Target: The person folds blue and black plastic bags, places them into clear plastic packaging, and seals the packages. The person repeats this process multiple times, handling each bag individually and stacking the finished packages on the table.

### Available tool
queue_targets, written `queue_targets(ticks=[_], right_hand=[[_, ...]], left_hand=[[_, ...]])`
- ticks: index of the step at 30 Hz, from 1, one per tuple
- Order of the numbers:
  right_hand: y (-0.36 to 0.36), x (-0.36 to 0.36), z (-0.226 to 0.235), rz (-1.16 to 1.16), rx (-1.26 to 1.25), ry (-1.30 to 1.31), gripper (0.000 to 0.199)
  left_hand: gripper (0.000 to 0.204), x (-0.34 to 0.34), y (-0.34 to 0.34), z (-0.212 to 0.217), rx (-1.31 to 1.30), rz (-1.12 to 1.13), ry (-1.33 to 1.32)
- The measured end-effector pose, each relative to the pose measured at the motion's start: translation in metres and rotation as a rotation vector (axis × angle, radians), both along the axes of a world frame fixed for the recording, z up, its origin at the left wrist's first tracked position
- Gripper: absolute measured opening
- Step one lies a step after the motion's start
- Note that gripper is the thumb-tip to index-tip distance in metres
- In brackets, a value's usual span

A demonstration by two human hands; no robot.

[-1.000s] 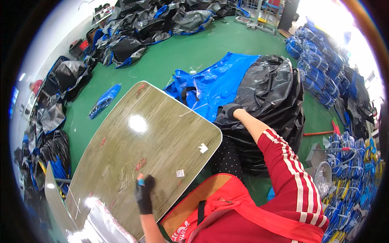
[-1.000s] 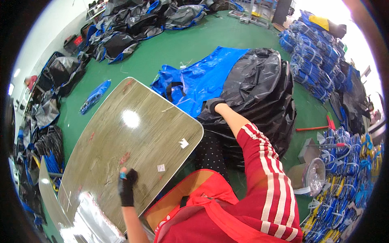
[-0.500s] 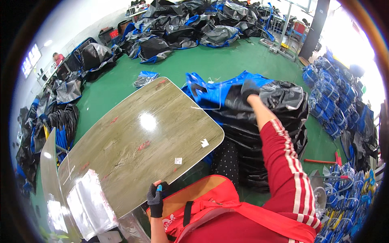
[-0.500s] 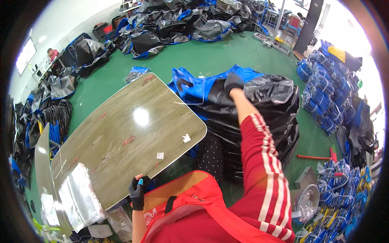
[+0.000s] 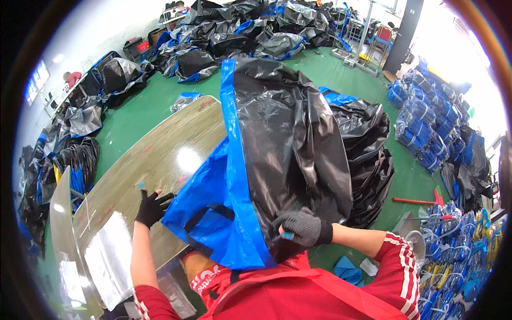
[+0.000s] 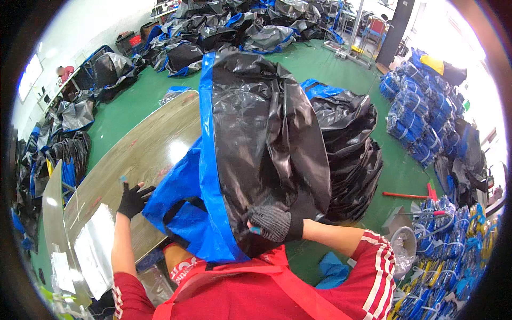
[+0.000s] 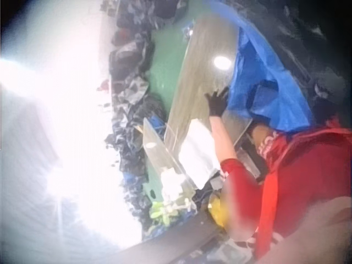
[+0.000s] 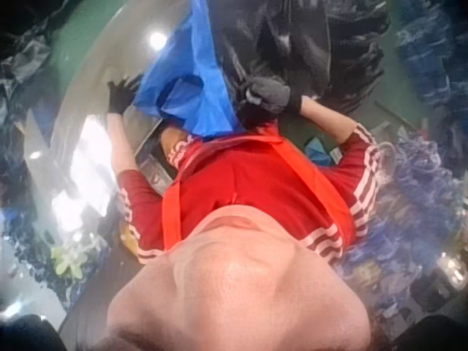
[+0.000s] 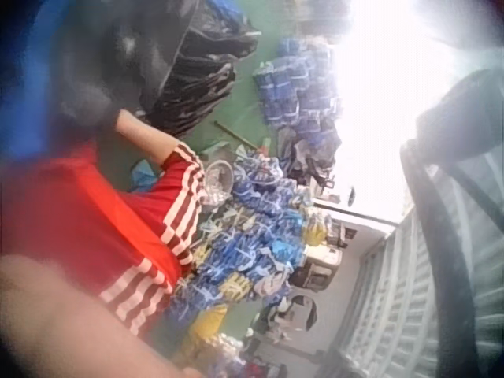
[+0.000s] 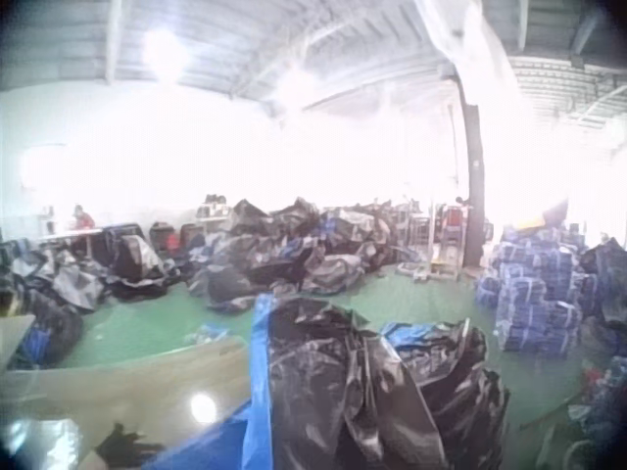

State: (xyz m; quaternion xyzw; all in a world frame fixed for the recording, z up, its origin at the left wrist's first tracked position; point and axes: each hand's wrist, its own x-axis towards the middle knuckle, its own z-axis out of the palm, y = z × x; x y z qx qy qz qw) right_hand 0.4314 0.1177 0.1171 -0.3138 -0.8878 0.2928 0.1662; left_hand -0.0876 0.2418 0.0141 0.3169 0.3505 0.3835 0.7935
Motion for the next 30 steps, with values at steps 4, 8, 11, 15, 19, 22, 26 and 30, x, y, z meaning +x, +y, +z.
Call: queue_targets(ticks=[4,8,11,15,19,22,26,30], right_hand=[[0.009,-0.011,0.012,0.155,-0.224,-0.152,0.015],[0.076,0.062,0.03,-0.742,0.35,0.225,0.04],[0.122,0.109,-0.027,-1.566,0.59,-0.175,0.069],[0.145,0.14,-0.109,-1.644,-0.098,-0.369,0.052],[0.157,0.119,-0.091,-1.513,0.501,0.044,0.038],[0.19,0.057,-0.054,-1.204,0.31,0.109,0.038],[0.264,-0.002,-0.05,-0.685,0.331,-0.011,0.04],[0.328,0.033,-0.072,-1.028,0.224,-0.1,0.055]], left_hand=[[0.06,0.013,0.043,0.01,-0.077,-0.164,0.636],[0.072,0.118,0.103,0.012,0.581,-0.224,1.366],[0.059,0.184,0.128,0.007,0.701,-0.198,1.353],[0.048,0.134,0.091,0.022,1.054,0.4,1.254],[0.051,-0.044,-0.008,0.063,0.656,0.71,1.605],[0.046,-0.152,-0.085,0.074,0.208,0.609,1.056],[0.052,-0.214,-0.152,0.054,0.435,0.759,1.763],[0.064,-0.22,-0.18,0.033,-0.135,0.603,2.08]])
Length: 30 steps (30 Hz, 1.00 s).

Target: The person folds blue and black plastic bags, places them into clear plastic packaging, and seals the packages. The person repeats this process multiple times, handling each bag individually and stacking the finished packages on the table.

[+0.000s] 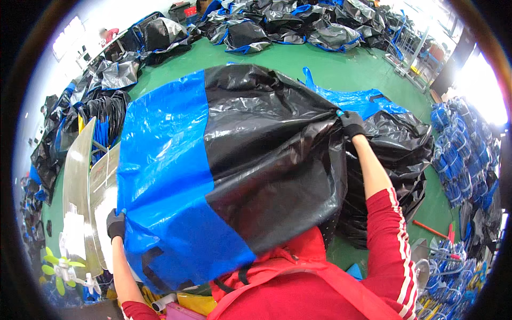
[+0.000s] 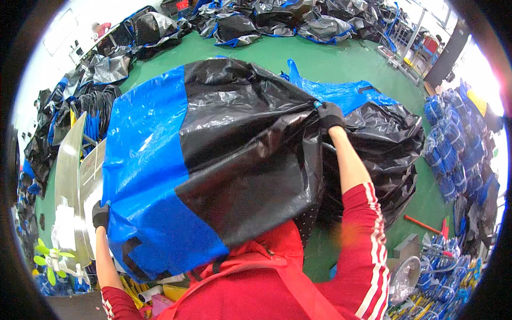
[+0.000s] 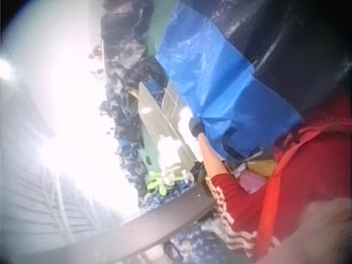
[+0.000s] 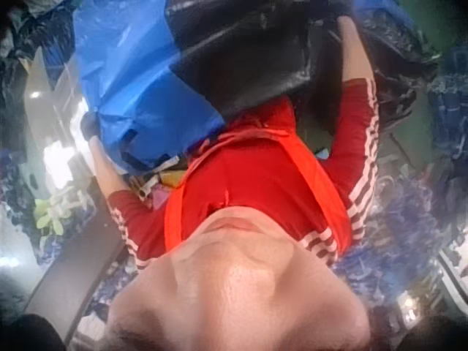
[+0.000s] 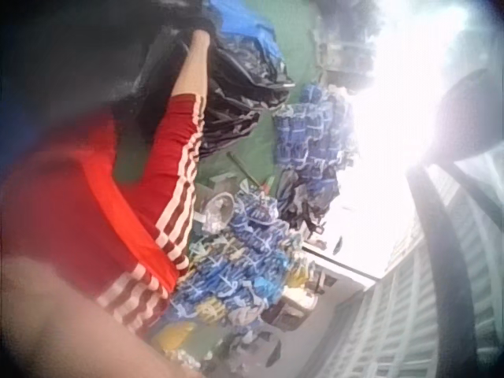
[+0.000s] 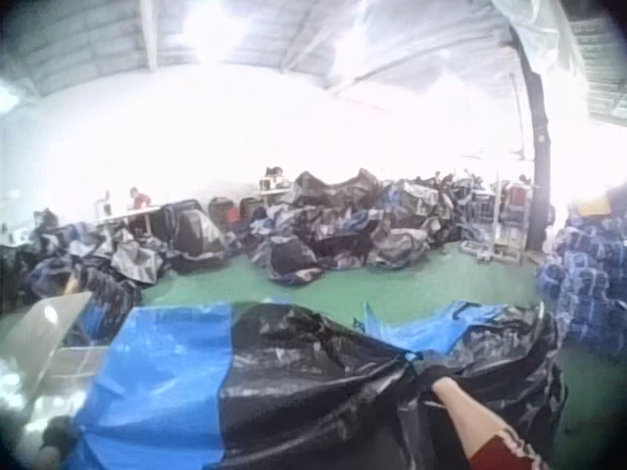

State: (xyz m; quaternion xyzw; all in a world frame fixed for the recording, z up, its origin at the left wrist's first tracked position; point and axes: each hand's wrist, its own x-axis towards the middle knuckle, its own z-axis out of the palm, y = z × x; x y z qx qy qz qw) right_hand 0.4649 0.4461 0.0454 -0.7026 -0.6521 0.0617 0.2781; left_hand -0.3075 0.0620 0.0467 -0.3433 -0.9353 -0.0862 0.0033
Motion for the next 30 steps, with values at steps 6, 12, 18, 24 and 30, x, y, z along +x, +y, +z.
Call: queue_targets(ticks=[6,12,18,24,30], right_hand=[[-0.033,0.0,0.006,0.331,-0.26,0.241,0.071],[-0.132,-0.044,0.038,0.352,-0.247,0.164,0.049],[-0.145,0.016,0.093,0.465,-0.696,-0.235,0.044],[-0.02,-0.084,0.138,0.477,-0.067,-0.21,0.062],[0.093,-0.146,0.11,0.318,0.261,-0.422,0.043]], left_hand=[[0.055,0.155,0.102,0.01,0.347,-0.883,-0.102],[0.094,0.343,0.207,-0.022,0.129,-1.41,0.053],[0.099,0.347,0.225,-0.033,-0.048,-1.217,0.113],[0.084,0.391,0.242,-0.026,0.118,-1.3,-0.235],[0.094,0.42,0.239,-0.052,0.164,-1.35,0.016]])
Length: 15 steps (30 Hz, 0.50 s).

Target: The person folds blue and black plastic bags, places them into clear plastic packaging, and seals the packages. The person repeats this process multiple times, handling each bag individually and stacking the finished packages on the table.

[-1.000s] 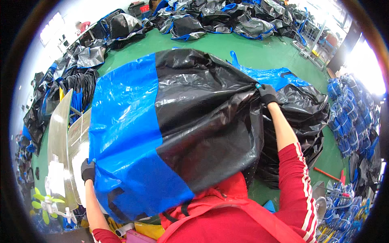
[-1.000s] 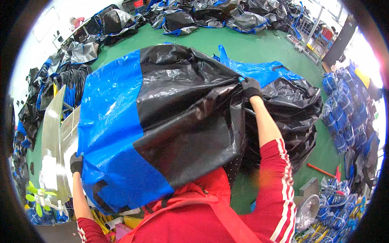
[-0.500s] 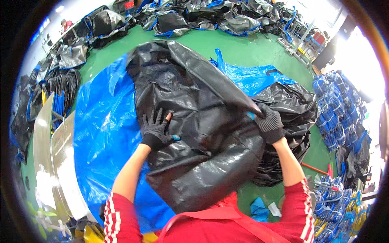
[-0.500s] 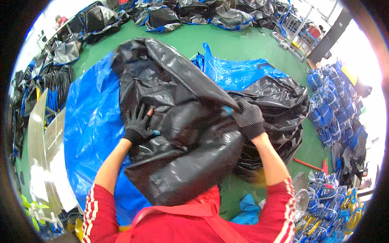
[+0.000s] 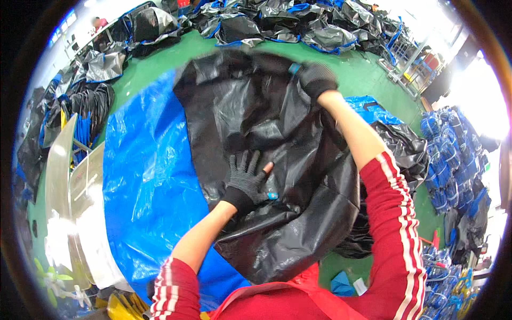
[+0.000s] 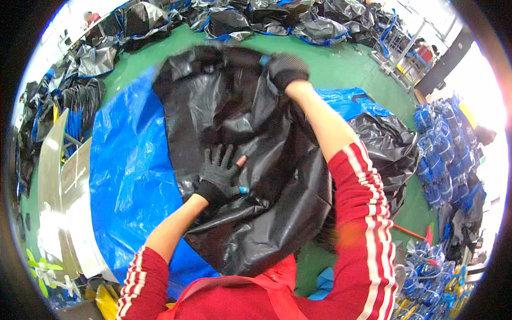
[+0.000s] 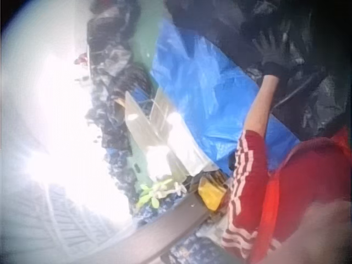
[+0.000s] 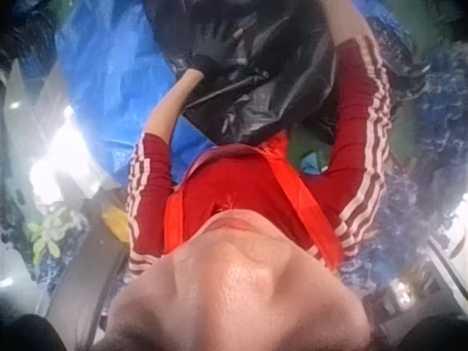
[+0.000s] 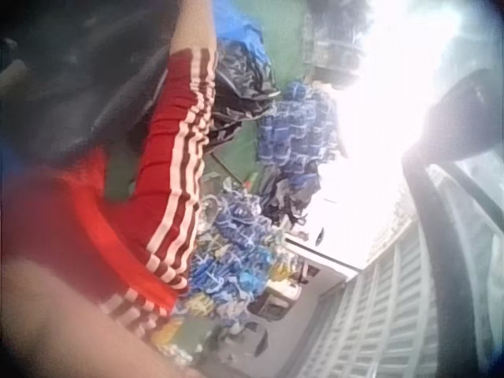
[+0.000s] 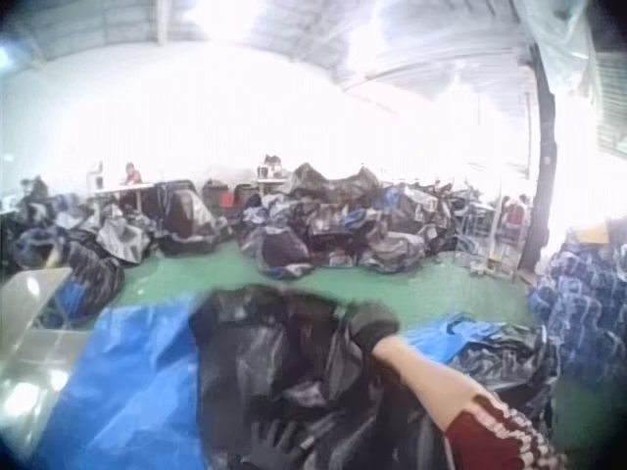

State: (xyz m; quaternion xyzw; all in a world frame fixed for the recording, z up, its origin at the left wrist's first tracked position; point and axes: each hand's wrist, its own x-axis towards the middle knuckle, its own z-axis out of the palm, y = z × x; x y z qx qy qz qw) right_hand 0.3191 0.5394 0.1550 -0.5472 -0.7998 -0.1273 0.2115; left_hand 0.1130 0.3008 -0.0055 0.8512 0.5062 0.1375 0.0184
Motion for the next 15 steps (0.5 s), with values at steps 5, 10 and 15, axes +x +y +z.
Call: queue_targets(ticks=[5,10,15], right_hand=[[-0.066,0.076,0.021,-0.02,-0.067,0.193,0.052],[-0.236,0.158,-0.033,0.187,-0.575,0.405,0.05],[-0.299,0.209,0.033,-0.561,-0.443,0.236,0.039]], left_hand=[[0.1,-0.005,0.005,-0.005,-0.02,0.057,-0.035],[0.094,-0.006,0.006,-0.025,0.049,0.067,-0.055],[0.087,-0.011,0.023,-0.022,0.073,0.156,0.011]])
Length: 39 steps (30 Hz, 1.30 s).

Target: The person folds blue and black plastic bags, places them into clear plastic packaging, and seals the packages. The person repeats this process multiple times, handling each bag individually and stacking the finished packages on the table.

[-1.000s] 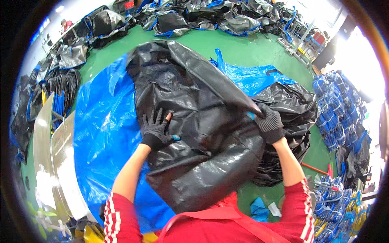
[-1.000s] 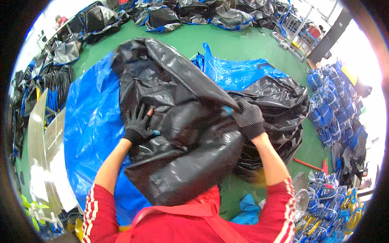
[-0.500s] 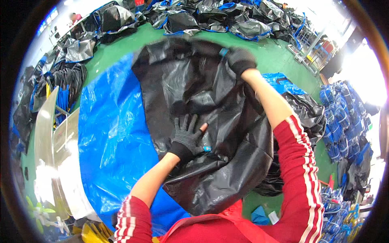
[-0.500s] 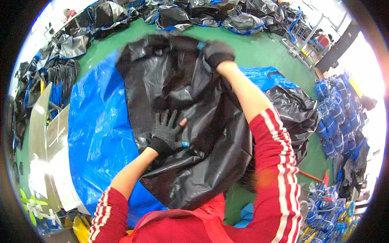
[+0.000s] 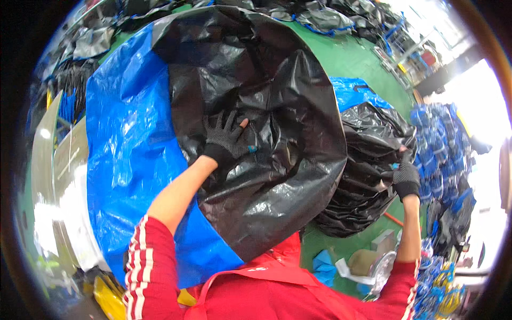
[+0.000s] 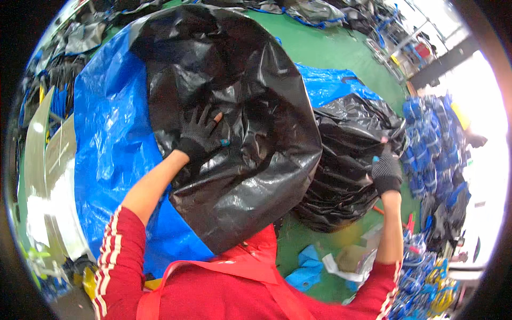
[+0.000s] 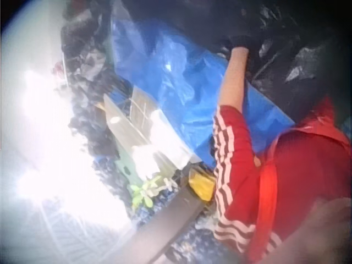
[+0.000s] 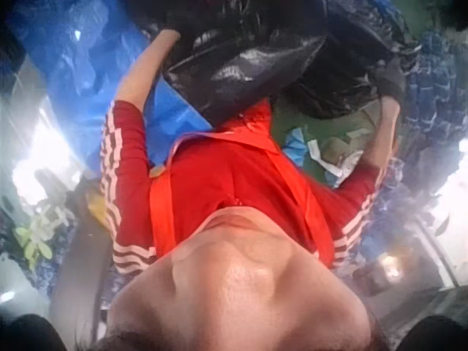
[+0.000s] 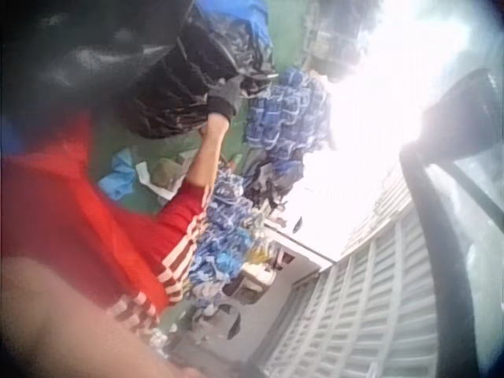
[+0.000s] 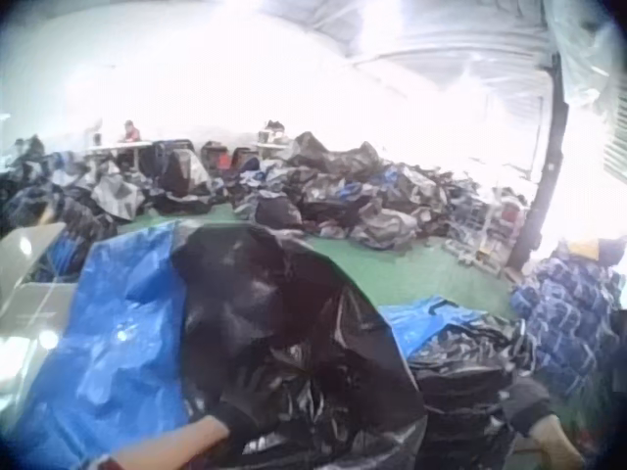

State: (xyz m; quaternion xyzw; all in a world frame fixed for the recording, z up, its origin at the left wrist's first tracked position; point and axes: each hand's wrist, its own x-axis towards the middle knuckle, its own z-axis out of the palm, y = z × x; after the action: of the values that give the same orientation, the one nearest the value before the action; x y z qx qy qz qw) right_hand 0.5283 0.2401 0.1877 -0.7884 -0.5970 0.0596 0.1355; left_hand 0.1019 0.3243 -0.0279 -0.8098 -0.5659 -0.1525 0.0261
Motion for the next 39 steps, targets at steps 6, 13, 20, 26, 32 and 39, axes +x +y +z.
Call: queue_targets(ticks=[6,13,20,26,32,39], right_hand=[[0.055,-0.186,0.022,1.229,0.137,-0.004,0.032],[0.161,-0.283,-0.132,0.724,-0.395,-0.503,0.083],[0.167,-0.272,-0.184,0.68,-0.233,-0.486,0.083],[0.2,-0.255,-0.176,0.694,-0.05,-0.566,0.083],[0.217,-0.227,-0.192,0.869,0.121,-0.483,0.078],[0.208,-0.242,-0.196,0.779,0.142,-0.562,0.079]], left_hand=[[0.056,0.047,-0.028,0.065,-0.243,-0.298,-0.369],[0.049,0.019,-0.189,0.105,-0.588,-0.441,-0.594],[0.056,-0.217,-0.424,0.075,-0.339,1.408,-0.807],[0.045,-0.263,-0.553,-0.016,-0.075,0.94,-1.814],[0.033,-0.324,-0.568,0.016,-0.471,1.229,-0.427],[0.04,-0.472,-0.207,0.042,-0.156,0.725,-0.416]])
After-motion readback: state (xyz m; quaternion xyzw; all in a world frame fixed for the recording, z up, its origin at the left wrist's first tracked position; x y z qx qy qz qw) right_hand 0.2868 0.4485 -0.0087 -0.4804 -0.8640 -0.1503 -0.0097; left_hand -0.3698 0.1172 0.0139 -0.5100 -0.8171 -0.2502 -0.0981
